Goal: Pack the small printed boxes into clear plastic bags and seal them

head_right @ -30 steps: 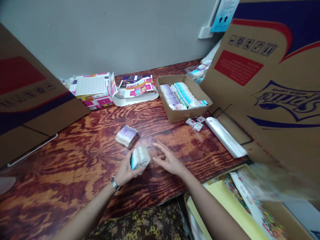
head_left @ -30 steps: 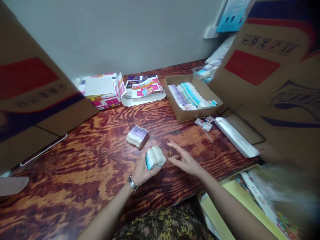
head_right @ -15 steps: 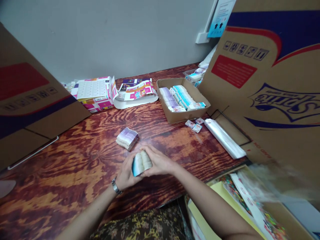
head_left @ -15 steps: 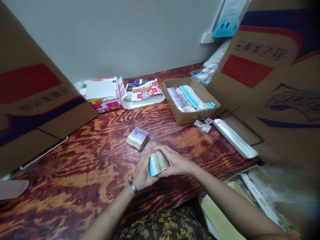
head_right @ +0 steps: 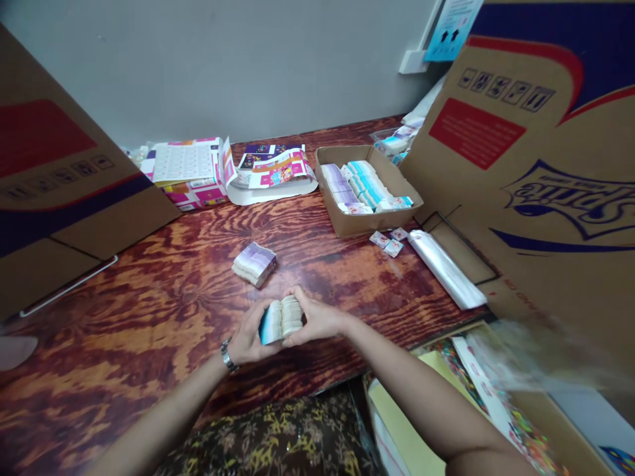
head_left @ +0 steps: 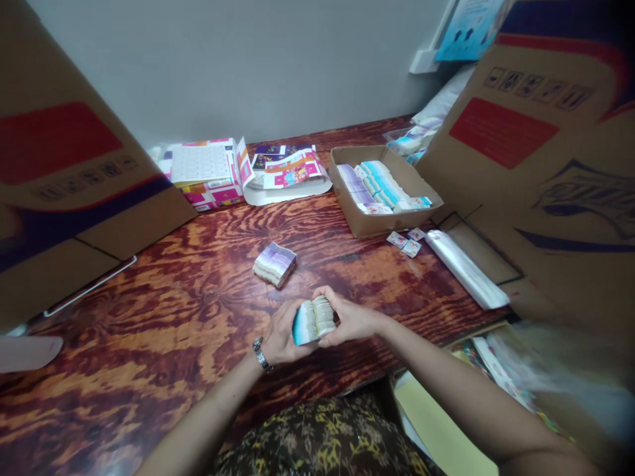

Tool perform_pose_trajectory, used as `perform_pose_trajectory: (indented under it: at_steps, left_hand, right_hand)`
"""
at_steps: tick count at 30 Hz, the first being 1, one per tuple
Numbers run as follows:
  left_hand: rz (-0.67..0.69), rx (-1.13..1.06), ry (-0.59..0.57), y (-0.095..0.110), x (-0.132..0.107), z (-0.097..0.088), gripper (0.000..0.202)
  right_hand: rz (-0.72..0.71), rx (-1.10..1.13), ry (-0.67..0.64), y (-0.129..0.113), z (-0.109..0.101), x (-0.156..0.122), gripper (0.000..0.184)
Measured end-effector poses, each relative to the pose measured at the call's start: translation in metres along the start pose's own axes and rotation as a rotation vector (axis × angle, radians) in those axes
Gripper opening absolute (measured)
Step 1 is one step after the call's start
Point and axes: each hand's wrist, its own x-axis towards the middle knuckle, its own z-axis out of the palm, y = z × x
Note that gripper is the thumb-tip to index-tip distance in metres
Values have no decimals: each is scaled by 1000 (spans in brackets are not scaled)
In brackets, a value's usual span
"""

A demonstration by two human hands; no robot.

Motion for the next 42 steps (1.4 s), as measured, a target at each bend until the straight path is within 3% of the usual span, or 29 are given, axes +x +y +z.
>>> perform_pose_trajectory:
  at_steps: [6,10,13,19,22,25,27,29,32,36,42]
  left_hand:
    - [-50,-45,-9,1,-4,-2,66]
    - [-55,-104,-16,5,-5,-2,68]
    - [-115,-189,-48,9,-4,-2,68]
    - [-220,-403,-12,13,-4,-1,73]
    - [-317,-642,72,12,-1,2,71]
    - [-471,-956,246,12,6,6,62]
    - [-538,-1129,361,12,11,8,51]
    - [-588,-1237,432,11,17,10,39]
    - [-671,-1328,483,10,23,12,32]
    - [-726,-1449,506,9,28,13,32]
    - [-809,-1600,496,14,32,5,30]
  right_hand:
    - [-14,291,-17,11,16,-4,91]
    - [-64,340,-22,22,26,-6,103]
    - [-66,397,-51,27,29,-8,97]
    - [30,667,-285,22,28,-11,77]
    - [-23,695,-232,21,33,-11,88]
    - [-53,698,-23,23,45,-10,95]
    - [-13,650,170,22,53,-11,81]
    - [24,518,313,19,56,-13,55]
    - [-50,179,411,8,54,-17,26]
    - [-280,-100,385,-8,52,-20,17]
    - [-338,-292,330,-5,58,-20,27]
